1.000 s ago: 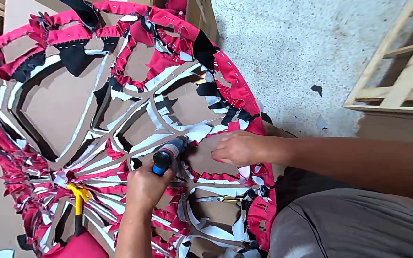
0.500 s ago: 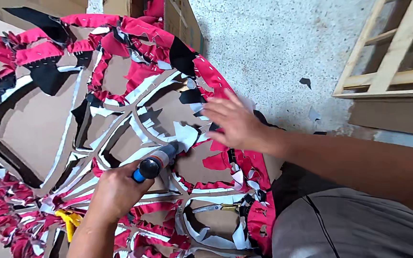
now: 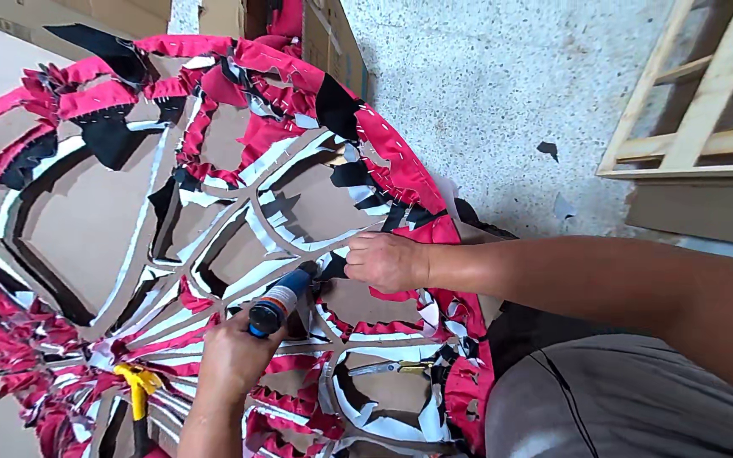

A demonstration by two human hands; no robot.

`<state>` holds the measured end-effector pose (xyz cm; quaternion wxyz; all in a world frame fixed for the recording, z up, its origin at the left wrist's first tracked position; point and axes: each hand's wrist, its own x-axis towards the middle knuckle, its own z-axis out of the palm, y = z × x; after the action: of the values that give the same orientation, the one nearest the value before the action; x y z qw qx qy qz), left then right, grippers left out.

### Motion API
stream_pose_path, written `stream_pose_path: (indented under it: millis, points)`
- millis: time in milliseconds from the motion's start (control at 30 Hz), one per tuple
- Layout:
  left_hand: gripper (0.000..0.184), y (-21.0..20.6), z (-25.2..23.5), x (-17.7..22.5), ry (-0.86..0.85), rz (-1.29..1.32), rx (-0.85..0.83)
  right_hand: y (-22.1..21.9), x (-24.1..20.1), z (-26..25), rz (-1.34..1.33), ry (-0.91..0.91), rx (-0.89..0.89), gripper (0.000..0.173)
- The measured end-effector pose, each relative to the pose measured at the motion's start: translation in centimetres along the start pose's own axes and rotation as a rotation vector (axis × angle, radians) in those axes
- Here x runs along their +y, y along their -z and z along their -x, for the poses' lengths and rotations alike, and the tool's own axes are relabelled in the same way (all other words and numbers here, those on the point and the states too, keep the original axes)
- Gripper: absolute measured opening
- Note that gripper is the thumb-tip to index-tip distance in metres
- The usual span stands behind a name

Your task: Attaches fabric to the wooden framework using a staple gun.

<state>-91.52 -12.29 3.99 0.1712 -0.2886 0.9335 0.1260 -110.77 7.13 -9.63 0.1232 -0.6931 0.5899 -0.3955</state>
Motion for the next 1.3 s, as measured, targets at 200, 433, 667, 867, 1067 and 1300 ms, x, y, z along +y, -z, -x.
stream_pose_path:
  millis: [200, 433, 667, 867, 1067, 1300]
  points:
    - [0.024, -0.7, 0.0, 0.2, 0.041, 0.017, 0.027, 0.6, -10.4, 6.2, -0.385, 0.112, -0.429, 0.005]
    - [0.033, 0.9, -0.1, 0.2, -0.056, 0.000, 0.033, 9.6, -4.7, 7.2, -0.094, -0.621, -0.008, 0.029]
    - [0.026, 1.8, -3.1, 1.7, -0.180, -0.026, 0.003, 6.9, 0.3, 5.6, 0.178, -0.399, -0.069, 0.047]
    - [0.026, 2.0, -3.9, 1.8, -0.223, -0.056, -0.032, 5.8, 2.0, 9.6, -0.007, -0.065, 0.073, 0.022]
    - [0.039, 1.6, -5.2, 2.4, -0.383, -0.053, -0.008, 5.3, 2.1, 10.9, -0.027, -0.067, 0.164, 0.021]
    - [0.044, 1.9, -5.4, 3.1, -0.440, -0.057, 0.041, 4.7, 2.4, 11.3, -0.069, -0.045, 0.259, 0.019]
